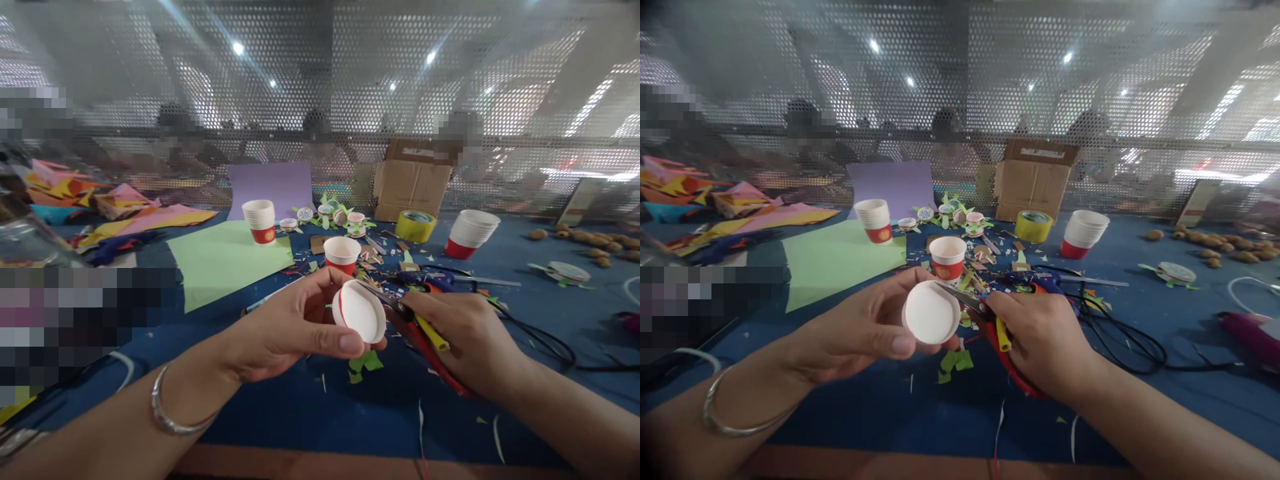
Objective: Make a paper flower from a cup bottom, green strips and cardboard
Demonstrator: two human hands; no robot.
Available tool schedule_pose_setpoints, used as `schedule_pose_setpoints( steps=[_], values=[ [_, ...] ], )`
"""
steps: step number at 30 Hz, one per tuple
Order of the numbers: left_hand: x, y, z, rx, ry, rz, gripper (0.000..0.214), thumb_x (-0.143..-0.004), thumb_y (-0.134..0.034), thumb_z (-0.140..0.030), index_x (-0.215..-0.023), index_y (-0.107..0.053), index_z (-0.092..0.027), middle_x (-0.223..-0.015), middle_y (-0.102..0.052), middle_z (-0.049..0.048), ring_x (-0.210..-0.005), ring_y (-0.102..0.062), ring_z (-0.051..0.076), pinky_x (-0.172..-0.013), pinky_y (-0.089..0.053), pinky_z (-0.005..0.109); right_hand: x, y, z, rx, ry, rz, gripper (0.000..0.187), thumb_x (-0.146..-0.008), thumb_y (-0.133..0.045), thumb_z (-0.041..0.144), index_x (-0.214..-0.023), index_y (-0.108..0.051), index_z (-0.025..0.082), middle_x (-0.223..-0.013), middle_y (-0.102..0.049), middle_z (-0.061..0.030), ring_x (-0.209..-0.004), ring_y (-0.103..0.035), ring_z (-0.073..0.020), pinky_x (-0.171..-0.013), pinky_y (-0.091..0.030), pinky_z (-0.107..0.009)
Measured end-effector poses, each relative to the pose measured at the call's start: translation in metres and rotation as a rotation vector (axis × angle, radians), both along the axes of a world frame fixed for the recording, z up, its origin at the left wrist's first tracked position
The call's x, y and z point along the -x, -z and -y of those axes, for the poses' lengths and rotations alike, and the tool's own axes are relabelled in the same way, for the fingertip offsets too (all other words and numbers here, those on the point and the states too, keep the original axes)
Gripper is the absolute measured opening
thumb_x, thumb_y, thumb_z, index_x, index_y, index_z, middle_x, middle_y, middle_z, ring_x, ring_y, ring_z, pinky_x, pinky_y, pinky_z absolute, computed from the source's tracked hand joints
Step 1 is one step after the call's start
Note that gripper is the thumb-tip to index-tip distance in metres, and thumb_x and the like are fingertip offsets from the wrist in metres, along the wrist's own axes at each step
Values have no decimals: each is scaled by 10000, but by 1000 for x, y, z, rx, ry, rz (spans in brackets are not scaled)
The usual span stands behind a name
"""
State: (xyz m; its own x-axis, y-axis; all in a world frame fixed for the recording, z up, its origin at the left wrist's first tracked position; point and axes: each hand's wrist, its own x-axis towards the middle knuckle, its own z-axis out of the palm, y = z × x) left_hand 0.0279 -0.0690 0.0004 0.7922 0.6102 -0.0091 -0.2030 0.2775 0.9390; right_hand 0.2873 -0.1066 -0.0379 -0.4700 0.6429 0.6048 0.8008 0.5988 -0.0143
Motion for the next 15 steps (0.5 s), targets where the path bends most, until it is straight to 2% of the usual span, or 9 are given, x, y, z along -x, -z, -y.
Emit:
schedule_pose_setpoints(
  steps=[3,6,12,15],
  values=[
    [0,2,1,-39,-55,0,424,-756,-846,-209,-1089,-586,-167,-1044,-727,64,-968,-712,161,-878,-542,256,0,0,-1,-17,1,-5,158,-860,-489,134,-934,-618,187,-606,-595,14,-510,-492,-145,-533,-285,-280],
    [0,3,-1,-50,-40,37,344,-793,-819,-233,-1052,-606,-158,-1073,-723,66,-965,-704,162,-932,-546,312,1,-1,-1,-16,-7,-18,145,-881,-484,154,-926,-618,191,-613,-609,9,-513,-505,-143,-532,-291,-275],
    [0,2,-2,-14,15,58,335,-793,-821,-244,-1017,-592,-145,-992,-750,72,-892,-739,157,-817,-553,223,5,-4,2,-5,-28,-23,151,-929,-459,186,-899,-607,193,-603,-593,14,-500,-470,-134,-515,-275,-278],
    [-1,3,-2,-1,20,56,336,-786,-825,-236,-1005,-586,-147,-996,-750,73,-888,-742,159,-831,-556,236,3,-4,2,6,-24,0,126,-900,-480,163,-907,-602,193,-622,-606,9,-515,-484,-137,-527,-286,-276]
  ],
)
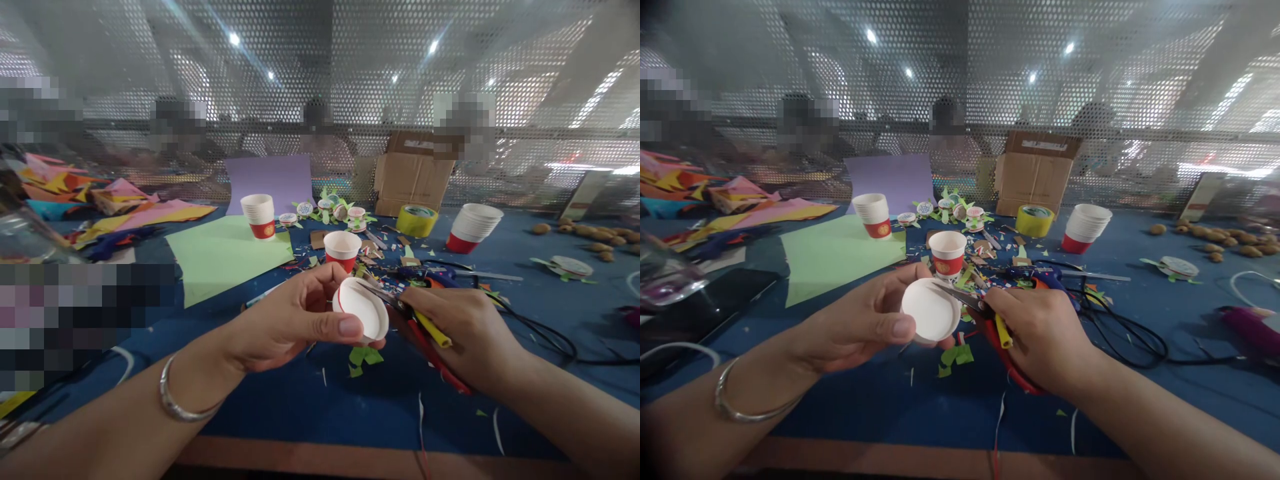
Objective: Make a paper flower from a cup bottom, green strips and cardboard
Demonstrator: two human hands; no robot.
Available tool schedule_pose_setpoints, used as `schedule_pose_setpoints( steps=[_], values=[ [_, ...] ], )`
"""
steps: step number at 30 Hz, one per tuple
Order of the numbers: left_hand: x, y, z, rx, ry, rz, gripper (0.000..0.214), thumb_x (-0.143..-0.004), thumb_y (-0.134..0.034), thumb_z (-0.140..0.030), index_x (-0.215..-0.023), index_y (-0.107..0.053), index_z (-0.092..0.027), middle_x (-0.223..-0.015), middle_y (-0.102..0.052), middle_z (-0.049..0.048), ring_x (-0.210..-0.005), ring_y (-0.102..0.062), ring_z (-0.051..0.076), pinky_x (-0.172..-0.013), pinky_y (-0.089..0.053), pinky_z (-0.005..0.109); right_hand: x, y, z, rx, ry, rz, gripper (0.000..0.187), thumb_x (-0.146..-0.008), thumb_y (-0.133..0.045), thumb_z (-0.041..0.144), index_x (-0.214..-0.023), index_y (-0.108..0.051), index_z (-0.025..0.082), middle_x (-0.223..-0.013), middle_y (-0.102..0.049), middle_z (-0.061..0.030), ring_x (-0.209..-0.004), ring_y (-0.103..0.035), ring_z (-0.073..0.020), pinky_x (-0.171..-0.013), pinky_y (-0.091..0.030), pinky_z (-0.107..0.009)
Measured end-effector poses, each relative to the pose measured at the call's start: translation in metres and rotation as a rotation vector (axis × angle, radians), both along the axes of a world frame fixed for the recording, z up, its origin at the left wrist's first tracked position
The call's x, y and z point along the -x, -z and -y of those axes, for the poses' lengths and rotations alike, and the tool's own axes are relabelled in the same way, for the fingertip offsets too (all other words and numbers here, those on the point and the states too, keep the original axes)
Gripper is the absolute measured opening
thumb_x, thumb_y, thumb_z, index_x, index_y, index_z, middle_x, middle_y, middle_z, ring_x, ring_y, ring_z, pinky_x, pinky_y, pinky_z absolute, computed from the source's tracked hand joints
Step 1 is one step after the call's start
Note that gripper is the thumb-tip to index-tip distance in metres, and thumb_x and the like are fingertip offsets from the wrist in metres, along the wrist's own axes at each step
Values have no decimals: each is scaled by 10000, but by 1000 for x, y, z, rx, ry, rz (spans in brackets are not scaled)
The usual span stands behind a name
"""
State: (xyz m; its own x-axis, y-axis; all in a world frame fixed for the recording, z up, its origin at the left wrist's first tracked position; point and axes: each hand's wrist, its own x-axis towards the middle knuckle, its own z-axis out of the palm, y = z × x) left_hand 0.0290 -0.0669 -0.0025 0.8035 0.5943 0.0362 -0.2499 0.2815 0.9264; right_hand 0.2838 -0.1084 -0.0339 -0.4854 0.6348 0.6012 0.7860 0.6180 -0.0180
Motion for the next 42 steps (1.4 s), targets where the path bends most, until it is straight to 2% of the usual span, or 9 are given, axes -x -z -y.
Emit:
schedule_pose_setpoints(
  steps=[8,12,18,24,30,36,39,42],
  values=[
    [1,-3,-1,-8,3,-46,475,-798,-810,-242,-1207,-585,-153,-1091,-738,101,-980,-747,220,-797,-574,245,-1,-2,1,-52,0,27,170,-857,-483,122,-960,-597,193,-637,-618,11,-525,-497,-145,-531,-289,-282],
    [1,-2,-1,7,17,-27,458,-785,-818,-221,-1168,-580,-140,-1043,-740,102,-934,-751,207,-796,-575,250,-1,-2,1,-39,-4,26,190,-851,-462,102,-952,-591,198,-647,-625,9,-537,-499,-147,-537,-293,-281],
    [0,2,-1,35,70,17,328,-781,-819,-225,-983,-575,-140,-993,-743,107,-901,-748,189,-791,-574,253,-1,0,2,53,-42,8,151,-857,-478,119,-918,-585,207,-694,-658,-8,-574,-544,-147,-555,-316,-278],
    [0,4,-5,52,121,39,387,-794,-810,-285,-1083,-606,-130,-1018,-739,117,-945,-748,224,-820,-570,279,-1,-1,3,9,-43,25,194,-826,-491,90,-951,-587,204,-641,-615,15,-538,-511,-145,-539,-303,-286],
    [2,6,-6,51,140,51,387,-804,-799,-322,-1090,-619,-132,-1013,-739,119,-940,-749,238,-822,-566,294,-2,0,2,-1,-59,19,215,-819,-475,81,-959,-577,209,-715,-668,-9,-583,-562,-156,-564,-332,-287],
    [3,7,-6,12,178,40,381,-822,-782,-341,-1099,-610,-144,-1045,-731,114,-968,-748,233,-875,-559,300,1,-2,5,34,-57,33,134,-838,-486,93,-858,-545,212,-589,-547,33,-508,-462,-138,-535,-272,-287],
    [1,5,-5,20,156,33,394,-822,-786,-342,-1106,-618,-125,-1052,-733,125,-969,-749,228,-865,-567,278,1,-1,4,33,-32,27,141,-844,-475,94,-851,-562,205,-583,-552,27,-503,-461,-134,-533,-274,-285],
    [-1,3,-3,71,78,39,388,-857,-754,-358,-1130,-613,-120,-1036,-734,119,-977,-755,237,-828,-581,246,-2,1,1,-10,2,17,154,-846,-483,107,-894,-601,193,-601,-592,11,-506,-489,-136,-528,-285,-280]
  ],
)
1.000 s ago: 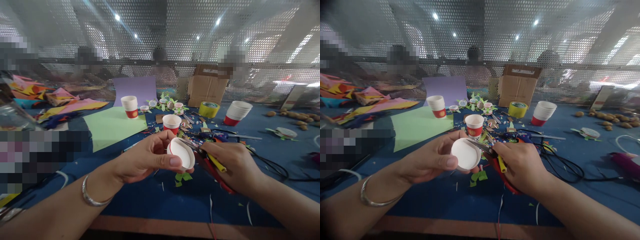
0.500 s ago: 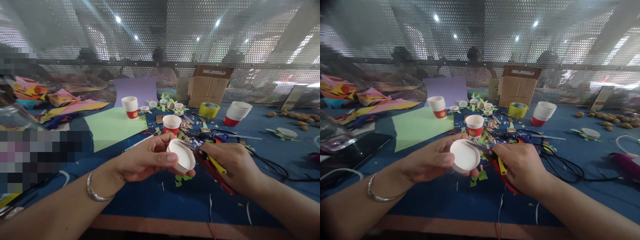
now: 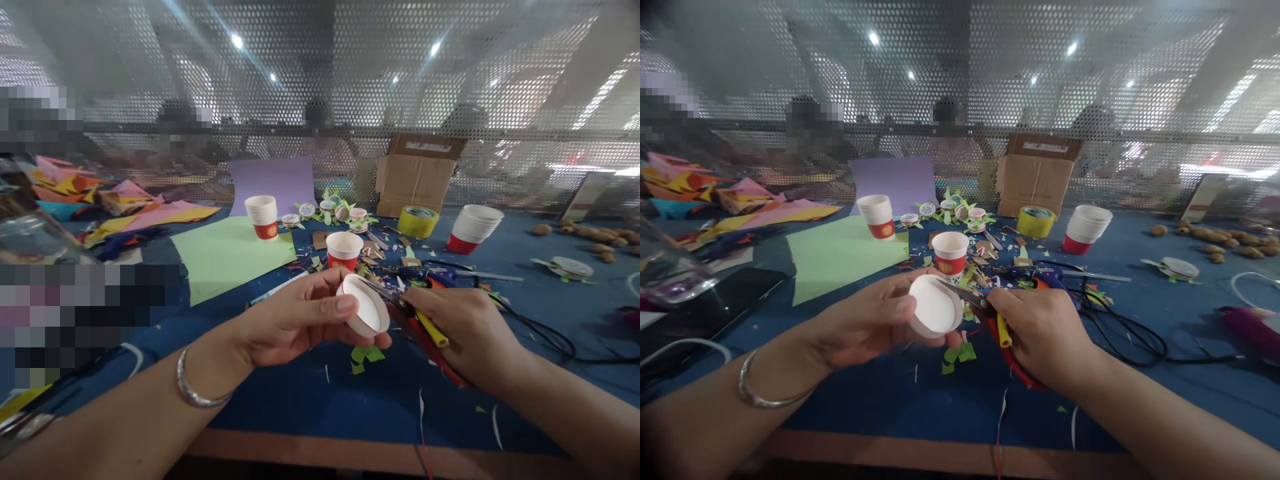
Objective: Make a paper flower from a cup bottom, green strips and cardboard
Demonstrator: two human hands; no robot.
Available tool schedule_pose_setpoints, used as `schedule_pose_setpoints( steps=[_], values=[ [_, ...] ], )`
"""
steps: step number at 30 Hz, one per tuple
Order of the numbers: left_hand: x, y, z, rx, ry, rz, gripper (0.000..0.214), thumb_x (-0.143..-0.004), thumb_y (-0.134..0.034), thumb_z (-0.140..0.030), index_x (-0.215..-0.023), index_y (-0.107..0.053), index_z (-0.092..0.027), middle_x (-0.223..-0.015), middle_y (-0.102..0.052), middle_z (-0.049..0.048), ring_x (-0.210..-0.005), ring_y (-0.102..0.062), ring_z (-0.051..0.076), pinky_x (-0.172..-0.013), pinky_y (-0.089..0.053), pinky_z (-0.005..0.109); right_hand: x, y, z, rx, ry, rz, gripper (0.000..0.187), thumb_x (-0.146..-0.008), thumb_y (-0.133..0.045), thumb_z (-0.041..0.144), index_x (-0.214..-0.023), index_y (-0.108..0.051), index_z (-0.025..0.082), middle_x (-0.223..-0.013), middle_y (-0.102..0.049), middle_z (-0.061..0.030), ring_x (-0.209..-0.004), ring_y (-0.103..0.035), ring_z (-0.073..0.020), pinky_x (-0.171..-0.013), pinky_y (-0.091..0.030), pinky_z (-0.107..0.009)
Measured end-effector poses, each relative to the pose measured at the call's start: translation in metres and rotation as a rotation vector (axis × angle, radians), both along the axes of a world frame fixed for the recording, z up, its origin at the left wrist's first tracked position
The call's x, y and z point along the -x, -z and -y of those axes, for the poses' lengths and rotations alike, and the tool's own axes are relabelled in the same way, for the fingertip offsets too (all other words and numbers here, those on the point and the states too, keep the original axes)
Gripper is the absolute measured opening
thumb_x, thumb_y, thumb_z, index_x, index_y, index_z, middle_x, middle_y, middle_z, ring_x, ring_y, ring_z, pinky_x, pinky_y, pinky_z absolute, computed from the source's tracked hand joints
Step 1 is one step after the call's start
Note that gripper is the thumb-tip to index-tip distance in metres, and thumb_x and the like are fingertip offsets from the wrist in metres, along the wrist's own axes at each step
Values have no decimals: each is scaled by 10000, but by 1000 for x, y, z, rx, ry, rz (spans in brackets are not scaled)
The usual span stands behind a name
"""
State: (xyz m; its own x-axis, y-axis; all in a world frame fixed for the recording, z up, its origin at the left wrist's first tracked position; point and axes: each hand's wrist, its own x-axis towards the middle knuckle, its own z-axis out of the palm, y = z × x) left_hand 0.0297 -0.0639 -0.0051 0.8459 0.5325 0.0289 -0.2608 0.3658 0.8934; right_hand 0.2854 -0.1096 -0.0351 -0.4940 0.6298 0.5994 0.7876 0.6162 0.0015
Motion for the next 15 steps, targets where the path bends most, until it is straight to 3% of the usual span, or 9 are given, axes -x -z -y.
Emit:
schedule_pose_setpoints(
  steps=[5,9,15],
  values=[
    [-1,-6,4,16,-130,18,449,-831,-786,-270,-1190,-541,-157,-1062,-732,103,-963,-761,244,-837,-587,262,-3,4,-4,8,34,-31,147,-857,-520,150,-935,-635,195,-629,-631,7,-523,-543,-135,-532,-305,-263],
    [-1,-8,5,-19,-143,-12,430,-810,-799,-200,-1143,-529,-159,-1077,-734,96,-979,-758,238,-840,-572,240,-2,3,-4,5,47,-31,148,-878,-494,151,-915,-632,192,-608,-603,8,-509,-501,-138,-534,-299,-270],
    [0,-7,6,-52,-109,-18,387,-825,-789,-226,-1129,-563,-149,-1075,-728,87,-977,-747,217,-891,-562,279,3,0,0,16,38,-45,159,-956,-475,236,-904,-622,202,-631,-615,0,-520,-507,-143,-535,-294,-279]
  ],
)
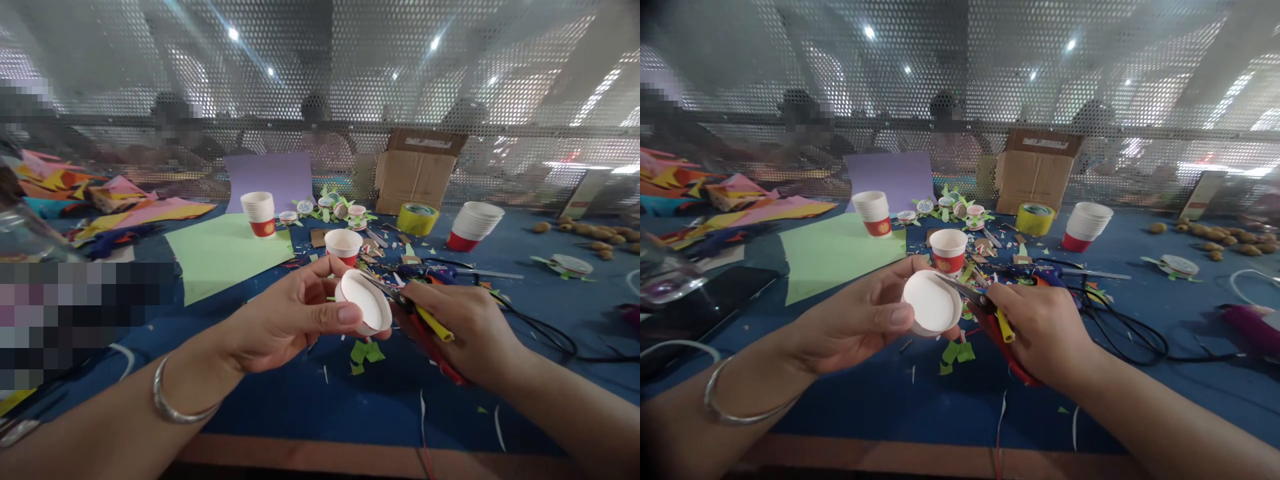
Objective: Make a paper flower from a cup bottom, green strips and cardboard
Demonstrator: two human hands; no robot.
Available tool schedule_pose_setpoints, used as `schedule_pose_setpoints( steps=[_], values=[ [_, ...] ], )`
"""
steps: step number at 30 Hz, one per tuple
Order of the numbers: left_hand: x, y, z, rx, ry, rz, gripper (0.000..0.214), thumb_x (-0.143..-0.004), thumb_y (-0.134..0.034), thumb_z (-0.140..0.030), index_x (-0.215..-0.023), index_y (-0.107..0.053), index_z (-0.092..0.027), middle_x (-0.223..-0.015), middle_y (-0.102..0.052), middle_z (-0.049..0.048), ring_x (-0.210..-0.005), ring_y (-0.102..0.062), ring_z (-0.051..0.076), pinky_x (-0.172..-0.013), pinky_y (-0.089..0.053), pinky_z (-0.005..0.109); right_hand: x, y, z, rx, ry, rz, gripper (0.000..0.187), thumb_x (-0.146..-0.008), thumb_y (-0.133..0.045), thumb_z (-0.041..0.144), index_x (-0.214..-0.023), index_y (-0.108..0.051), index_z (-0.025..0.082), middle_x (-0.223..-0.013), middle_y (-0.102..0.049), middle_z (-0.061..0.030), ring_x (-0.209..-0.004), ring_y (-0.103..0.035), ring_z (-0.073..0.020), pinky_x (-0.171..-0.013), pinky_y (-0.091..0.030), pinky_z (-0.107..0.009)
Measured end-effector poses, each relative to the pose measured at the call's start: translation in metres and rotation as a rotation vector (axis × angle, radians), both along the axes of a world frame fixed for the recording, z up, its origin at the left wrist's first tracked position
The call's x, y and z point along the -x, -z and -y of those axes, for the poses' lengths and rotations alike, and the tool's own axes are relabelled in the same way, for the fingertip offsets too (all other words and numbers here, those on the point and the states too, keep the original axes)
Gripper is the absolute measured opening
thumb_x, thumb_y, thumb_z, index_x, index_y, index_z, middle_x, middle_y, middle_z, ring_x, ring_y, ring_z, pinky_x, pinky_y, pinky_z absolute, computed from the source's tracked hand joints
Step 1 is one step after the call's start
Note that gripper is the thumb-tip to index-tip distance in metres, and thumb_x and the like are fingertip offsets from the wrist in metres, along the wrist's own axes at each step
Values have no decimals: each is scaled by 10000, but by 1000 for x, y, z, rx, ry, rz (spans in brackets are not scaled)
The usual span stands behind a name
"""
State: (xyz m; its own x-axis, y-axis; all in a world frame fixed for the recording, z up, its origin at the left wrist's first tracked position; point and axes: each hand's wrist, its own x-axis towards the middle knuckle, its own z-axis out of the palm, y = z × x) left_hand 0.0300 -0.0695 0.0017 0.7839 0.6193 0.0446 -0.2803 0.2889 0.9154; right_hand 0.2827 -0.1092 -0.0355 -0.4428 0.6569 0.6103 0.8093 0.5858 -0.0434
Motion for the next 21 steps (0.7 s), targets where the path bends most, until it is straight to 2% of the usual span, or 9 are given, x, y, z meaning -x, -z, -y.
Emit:
schedule_pose_setpoints(
  steps=[6,11,14,17,21],
  values=[
    [0,4,0,2,43,-52,435,-802,-813,-227,-1157,-576,-144,-1030,-738,78,-936,-734,168,-871,-544,247,2,-1,0,36,-22,19,176,-925,-445,165,-957,-616,193,-716,-665,-18,-587,-560,-158,-562,-315,-286],
    [-1,6,-1,-16,60,-31,325,-810,-805,-242,-1027,-585,-139,-1077,-738,120,-947,-735,181,-875,-546,256,0,0,1,-11,-37,25,181,-901,-444,139,-941,-615,181,-679,-644,-14,-571,-549,-166,-557,-310,-295],
    [-2,8,-3,-12,82,-12,337,-839,-779,-249,-1103,-609,-126,-1086,-737,130,-968,-737,184,-881,-548,242,-2,2,1,-23,-12,29,168,-895,-461,151,-935,-621,182,-634,-618,-2,-530,-522,-164,-543,-301,-296],
    [-3,10,-5,42,62,2,436,-839,-781,-283,-1202,-599,-123,-1098,-730,126,-975,-749,212,-880,-564,255,-5,4,0,-21,3,33,173,-873,-478,145,-952,-624,191,-684,-668,-14,-556,-569,-169,-550,-318,-289],
    [-5,11,-7,92,2,16,456,-804,-811,-320,-1145,-598,-106,-1042,-726,122,-921,-761,236,-834,-583,256,-5,4,-3,-38,28,39,158,-840,-501,152,-927,-626,196,-648,-660,-6,-524,-572,-164,-530,-321,-278]
  ],
)
